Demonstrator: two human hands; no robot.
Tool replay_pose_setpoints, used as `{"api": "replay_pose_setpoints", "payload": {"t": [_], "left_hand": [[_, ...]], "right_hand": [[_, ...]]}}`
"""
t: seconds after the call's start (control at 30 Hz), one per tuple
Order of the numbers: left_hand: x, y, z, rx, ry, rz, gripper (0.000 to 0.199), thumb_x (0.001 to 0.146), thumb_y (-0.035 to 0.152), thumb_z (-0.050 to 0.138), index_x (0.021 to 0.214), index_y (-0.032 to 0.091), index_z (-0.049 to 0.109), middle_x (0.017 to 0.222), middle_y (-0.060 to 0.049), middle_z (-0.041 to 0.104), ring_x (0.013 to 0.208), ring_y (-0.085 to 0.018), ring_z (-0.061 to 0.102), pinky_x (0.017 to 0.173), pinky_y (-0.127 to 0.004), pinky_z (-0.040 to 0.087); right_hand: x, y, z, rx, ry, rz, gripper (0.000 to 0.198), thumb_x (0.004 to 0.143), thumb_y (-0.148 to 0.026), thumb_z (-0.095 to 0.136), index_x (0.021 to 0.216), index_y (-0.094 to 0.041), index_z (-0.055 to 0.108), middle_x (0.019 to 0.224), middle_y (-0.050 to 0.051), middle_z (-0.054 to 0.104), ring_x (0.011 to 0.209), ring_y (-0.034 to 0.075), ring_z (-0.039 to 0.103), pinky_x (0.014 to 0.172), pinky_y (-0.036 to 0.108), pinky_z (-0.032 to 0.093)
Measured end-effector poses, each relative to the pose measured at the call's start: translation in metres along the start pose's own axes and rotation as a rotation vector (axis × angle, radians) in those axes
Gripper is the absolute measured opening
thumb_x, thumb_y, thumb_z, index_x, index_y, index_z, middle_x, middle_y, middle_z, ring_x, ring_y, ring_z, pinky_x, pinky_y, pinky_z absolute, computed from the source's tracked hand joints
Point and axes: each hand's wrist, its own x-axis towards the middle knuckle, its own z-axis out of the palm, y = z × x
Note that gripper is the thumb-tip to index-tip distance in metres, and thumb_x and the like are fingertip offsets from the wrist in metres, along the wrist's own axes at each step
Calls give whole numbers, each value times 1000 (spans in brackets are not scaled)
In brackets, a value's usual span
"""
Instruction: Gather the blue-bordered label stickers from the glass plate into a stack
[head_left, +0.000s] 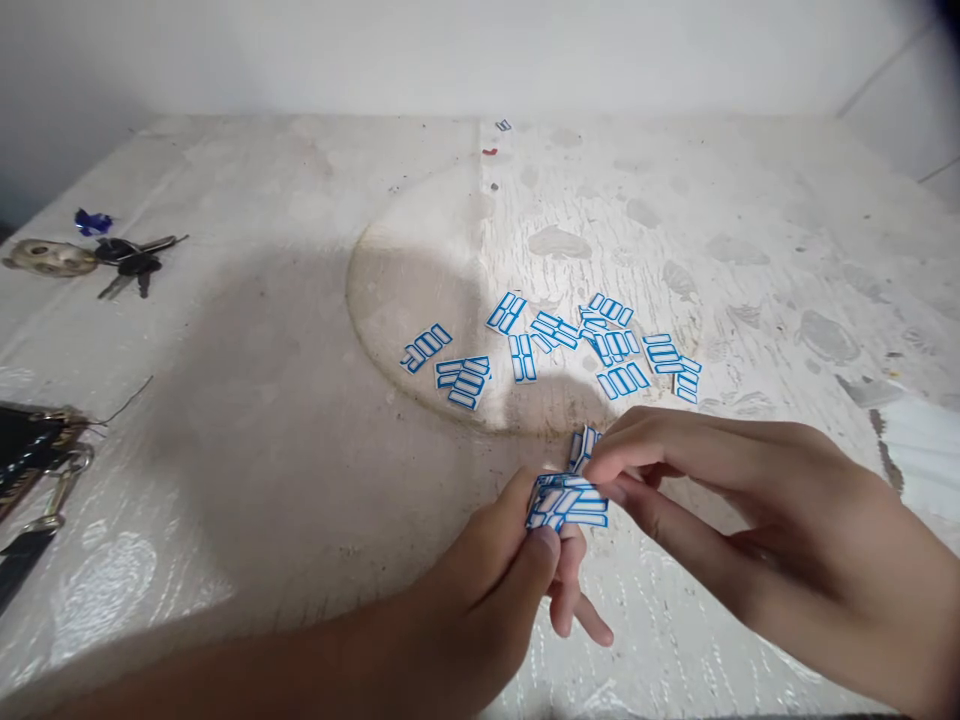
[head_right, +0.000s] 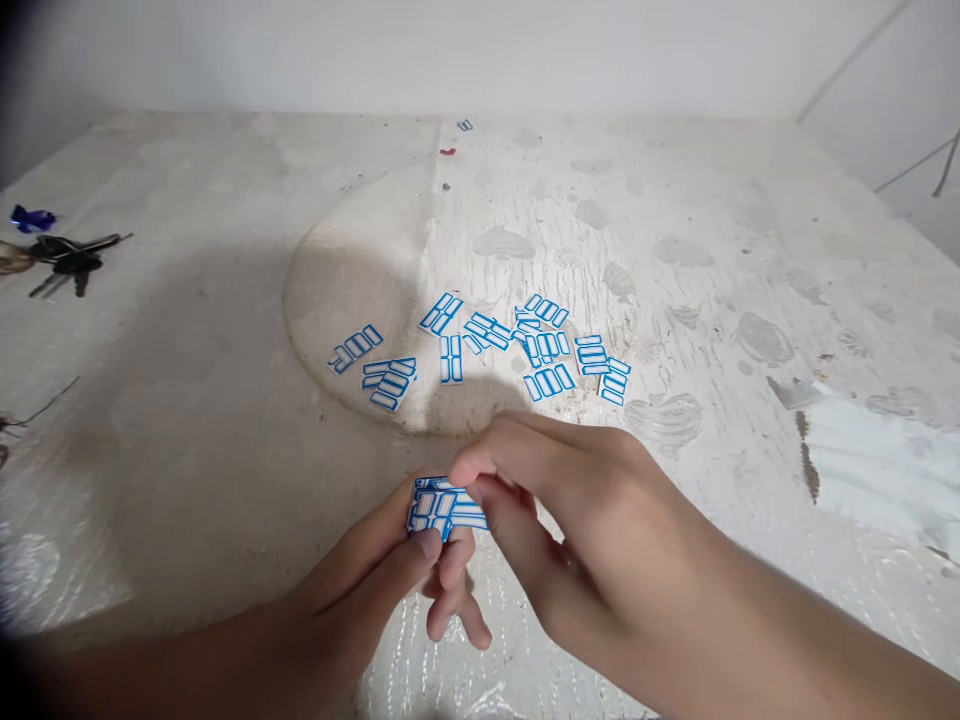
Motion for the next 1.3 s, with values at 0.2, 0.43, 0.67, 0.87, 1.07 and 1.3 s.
{"api": "replay_pose_setpoints", "payload": {"t": [0.2,0.43,0.67,0.87,1.07,1.3], "left_hand": [[11,-12,-1,-441,-59,40,19,89,18,32,79,14,47,72,3,43,53,-5,48,66,-37,54],[16,-8,-9,-722,-177,38,19,85,23,39,87,12,55,74,0,47,53,-7,47,65,-37,53],[17,-12,-9,-708,-155,-3,24,85,30,38,84,14,55,70,0,49,51,-8,49,66,-40,51],[17,-11,-9,-710,-152,-17,20,84,29,40,85,14,53,70,0,50,51,-9,51,67,-40,51],[20,-11,-7,-661,-143,15,16,82,19,41,80,11,55,68,2,47,49,-6,49,65,-36,53],[21,-10,-5,-590,-93,11,17,83,22,43,73,12,53,66,3,45,46,-5,46,59,-34,54]], "right_hand": [[1,4,-2,-46,215,43,23,83,-13,56,101,-26,62,83,-1,67,70,11,64,45,13,48],[15,3,12,510,21,204,16,88,-15,47,87,-20,62,69,1,66,60,16,68,48,23,57],[14,5,24,746,-38,330,9,89,-16,45,87,-18,54,65,3,65,53,21,68,39,26,55],[12,5,26,714,-26,360,10,87,-14,45,88,-16,54,61,2,63,47,20,66,39,25,54],[11,7,29,568,2,288,8,87,-21,51,89,-17,58,65,2,63,53,16,67,37,20,51],[15,9,26,267,130,167,22,81,-39,59,92,-20,62,64,3,60,56,17,64,41,23,49]]}}
